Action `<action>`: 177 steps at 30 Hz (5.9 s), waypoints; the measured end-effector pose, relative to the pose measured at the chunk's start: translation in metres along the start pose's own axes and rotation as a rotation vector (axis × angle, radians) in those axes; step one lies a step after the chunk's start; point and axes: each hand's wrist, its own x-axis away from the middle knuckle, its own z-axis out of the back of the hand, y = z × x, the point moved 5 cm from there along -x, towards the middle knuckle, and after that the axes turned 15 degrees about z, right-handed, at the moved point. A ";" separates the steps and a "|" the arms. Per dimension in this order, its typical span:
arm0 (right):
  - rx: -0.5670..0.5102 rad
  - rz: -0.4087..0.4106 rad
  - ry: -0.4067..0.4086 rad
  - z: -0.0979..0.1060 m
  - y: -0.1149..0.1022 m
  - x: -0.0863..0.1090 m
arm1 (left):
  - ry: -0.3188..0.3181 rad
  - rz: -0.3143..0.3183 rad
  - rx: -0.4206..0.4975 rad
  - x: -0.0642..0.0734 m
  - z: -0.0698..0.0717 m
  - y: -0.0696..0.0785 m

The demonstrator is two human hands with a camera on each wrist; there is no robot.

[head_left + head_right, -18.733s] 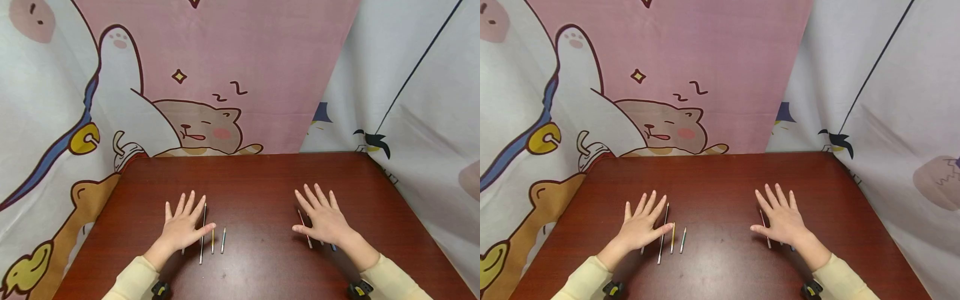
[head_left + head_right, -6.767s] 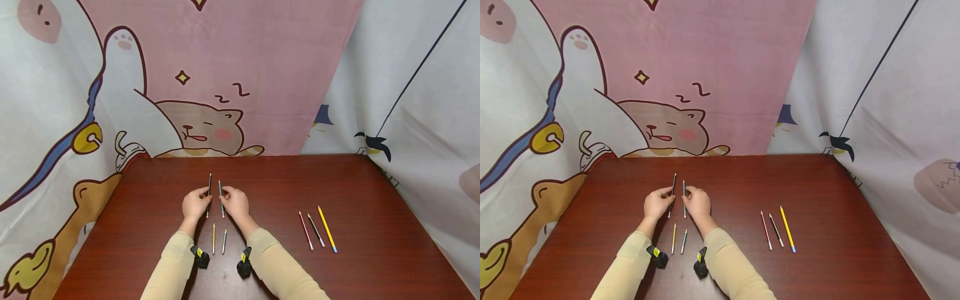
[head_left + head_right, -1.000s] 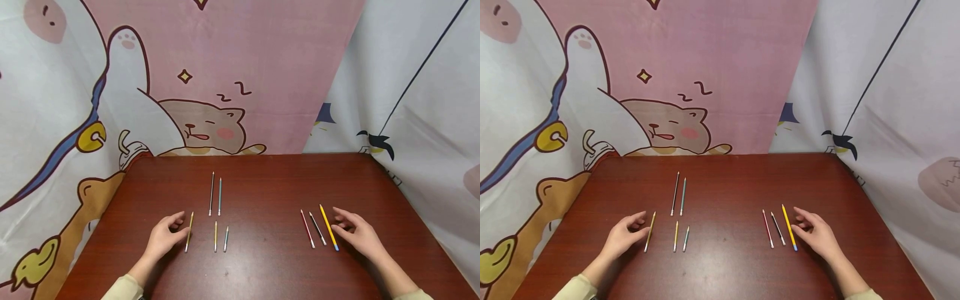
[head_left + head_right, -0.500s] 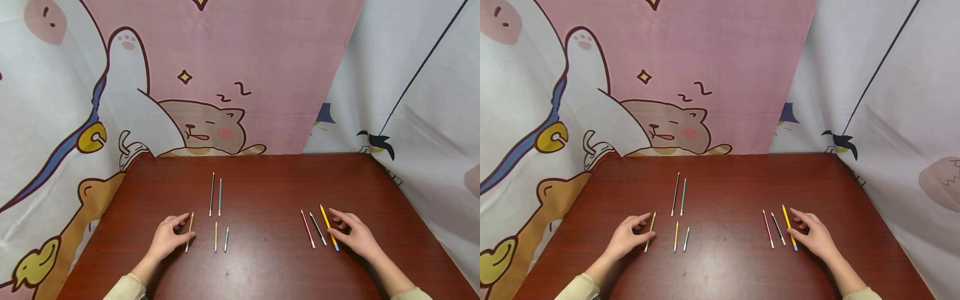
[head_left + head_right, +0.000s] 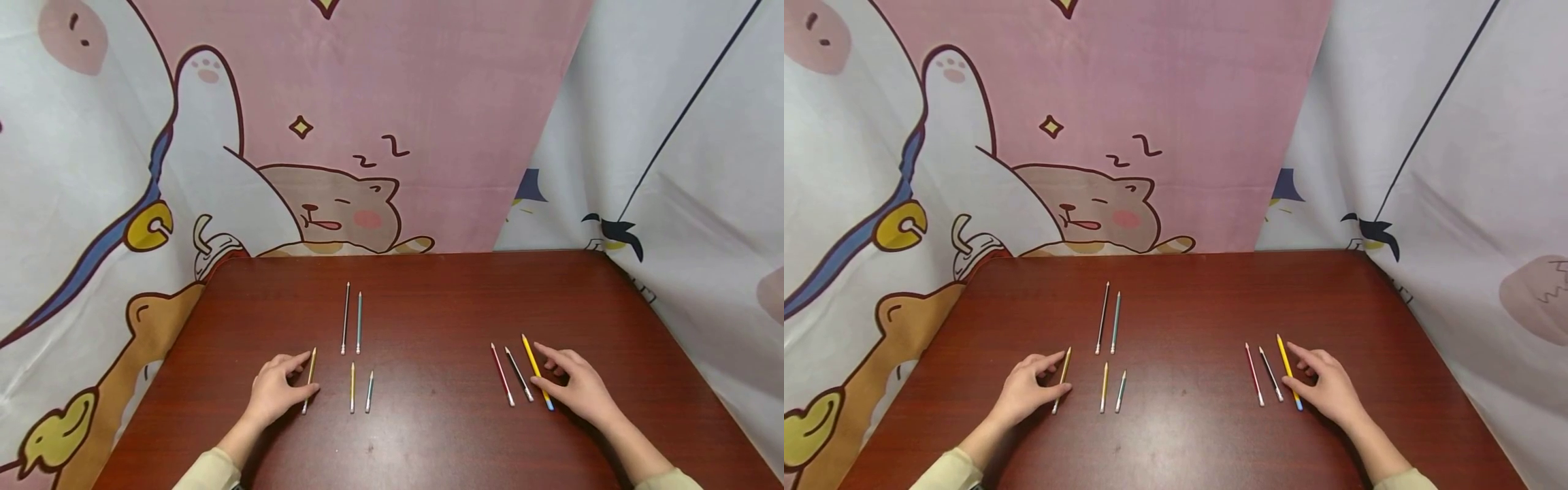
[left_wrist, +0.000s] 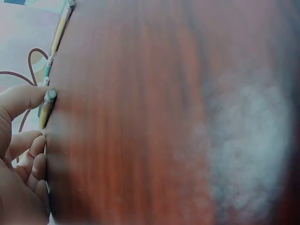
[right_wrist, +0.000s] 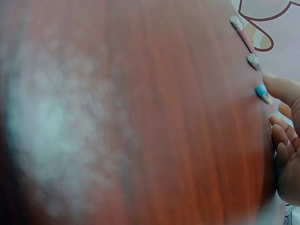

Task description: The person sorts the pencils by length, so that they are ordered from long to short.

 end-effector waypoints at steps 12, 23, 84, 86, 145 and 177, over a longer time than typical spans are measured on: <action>-0.012 0.015 0.006 0.001 -0.002 -0.001 | 0.003 -0.023 -0.009 -0.001 -0.002 -0.001; -0.021 -0.031 0.013 0.003 -0.003 -0.002 | 0.013 -0.029 0.037 -0.001 0.000 -0.001; 0.187 -0.129 -0.002 0.001 -0.003 -0.006 | 0.122 -0.054 0.148 -0.003 0.002 0.001; 0.195 -0.131 0.003 0.001 -0.004 -0.006 | 0.121 -0.053 0.159 -0.003 0.003 0.001; -0.076 -0.260 0.082 -0.010 -0.019 -0.038 | 0.063 0.198 0.369 -0.011 0.003 0.007; -0.369 -0.229 0.032 -0.101 -0.078 -0.124 | 0.099 0.182 0.445 -0.026 -0.014 0.041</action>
